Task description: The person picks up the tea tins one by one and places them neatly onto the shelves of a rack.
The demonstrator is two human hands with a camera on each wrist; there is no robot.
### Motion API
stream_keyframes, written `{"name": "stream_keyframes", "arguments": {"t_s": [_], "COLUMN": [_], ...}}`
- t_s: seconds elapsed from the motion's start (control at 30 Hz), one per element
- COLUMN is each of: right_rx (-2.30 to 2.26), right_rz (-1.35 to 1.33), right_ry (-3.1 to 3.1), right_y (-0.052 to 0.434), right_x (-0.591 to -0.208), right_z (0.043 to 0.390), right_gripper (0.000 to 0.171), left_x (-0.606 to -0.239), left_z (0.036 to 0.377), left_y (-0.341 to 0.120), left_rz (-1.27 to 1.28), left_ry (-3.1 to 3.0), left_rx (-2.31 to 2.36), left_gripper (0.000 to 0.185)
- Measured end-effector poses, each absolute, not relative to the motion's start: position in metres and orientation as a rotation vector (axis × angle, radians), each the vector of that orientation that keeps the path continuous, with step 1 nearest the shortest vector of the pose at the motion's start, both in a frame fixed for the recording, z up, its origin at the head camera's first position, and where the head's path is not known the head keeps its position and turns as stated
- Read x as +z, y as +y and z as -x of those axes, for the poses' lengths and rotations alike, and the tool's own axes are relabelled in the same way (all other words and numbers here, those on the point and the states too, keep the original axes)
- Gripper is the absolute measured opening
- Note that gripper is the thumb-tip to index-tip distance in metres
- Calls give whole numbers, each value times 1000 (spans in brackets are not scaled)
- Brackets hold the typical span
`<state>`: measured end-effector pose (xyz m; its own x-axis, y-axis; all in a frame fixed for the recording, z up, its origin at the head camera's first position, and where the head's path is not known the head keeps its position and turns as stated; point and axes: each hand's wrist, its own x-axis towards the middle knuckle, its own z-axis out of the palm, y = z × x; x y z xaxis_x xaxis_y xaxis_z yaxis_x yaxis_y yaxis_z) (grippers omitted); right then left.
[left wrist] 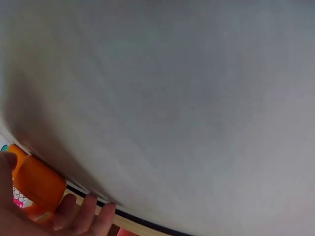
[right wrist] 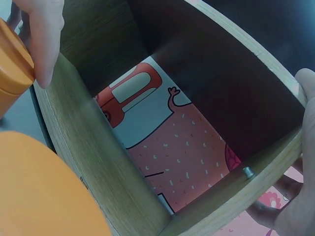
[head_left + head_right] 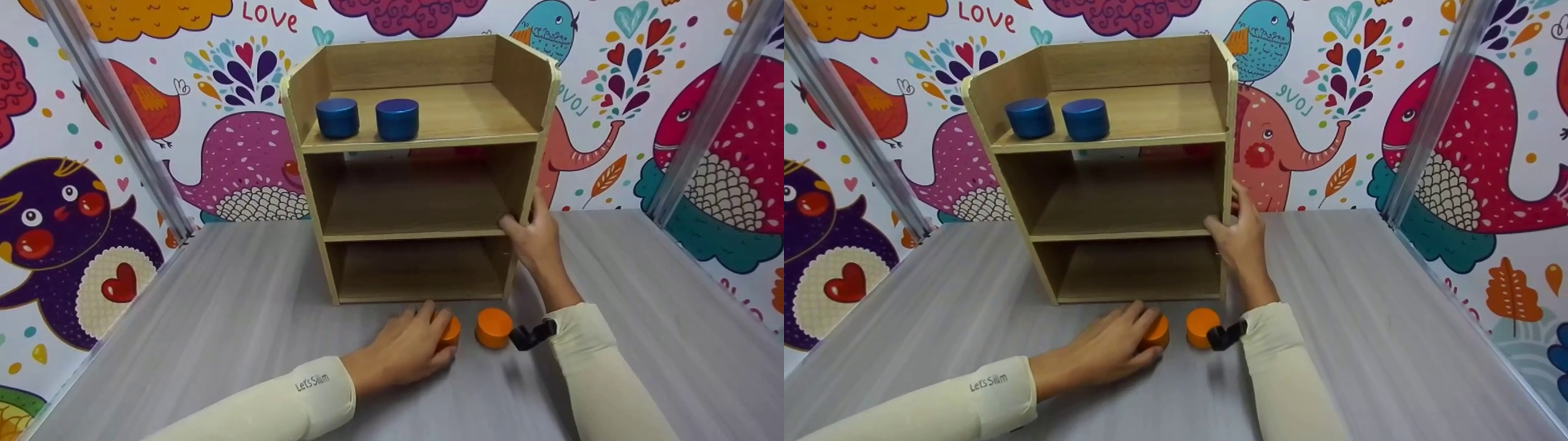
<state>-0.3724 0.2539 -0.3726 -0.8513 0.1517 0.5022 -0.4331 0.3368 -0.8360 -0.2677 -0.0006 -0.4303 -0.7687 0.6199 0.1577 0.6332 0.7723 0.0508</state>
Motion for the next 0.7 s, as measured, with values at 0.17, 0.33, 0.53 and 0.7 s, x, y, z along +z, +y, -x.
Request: {"name": "stream_keyframes", "arguments": {"t_s": [0.17, 0.33, 0.53, 0.7], "right_rx": [1523, 1515, 1532, 1535], "right_rz": [-215, -205, -234, -239], "right_ry": [-2120, -2139, -2137, -2129], "right_y": [253, 253, 254, 254], "right_x": [-372, -372, -371, -371], "right_z": [373, 372, 370, 371], "right_gripper": [64, 66, 67, 65], "left_x": [-431, -431, -430, -429], "left_z": [267, 266, 266, 267], "left_y": [-1, -1, -1, -1], "left_rz": [1010, 1011, 1002, 994], "left_ry": [-2805, -2805, -2818, -2828], "left_rx": [-137, -129, -132, -159], "left_gripper": [47, 44, 45, 47]}}
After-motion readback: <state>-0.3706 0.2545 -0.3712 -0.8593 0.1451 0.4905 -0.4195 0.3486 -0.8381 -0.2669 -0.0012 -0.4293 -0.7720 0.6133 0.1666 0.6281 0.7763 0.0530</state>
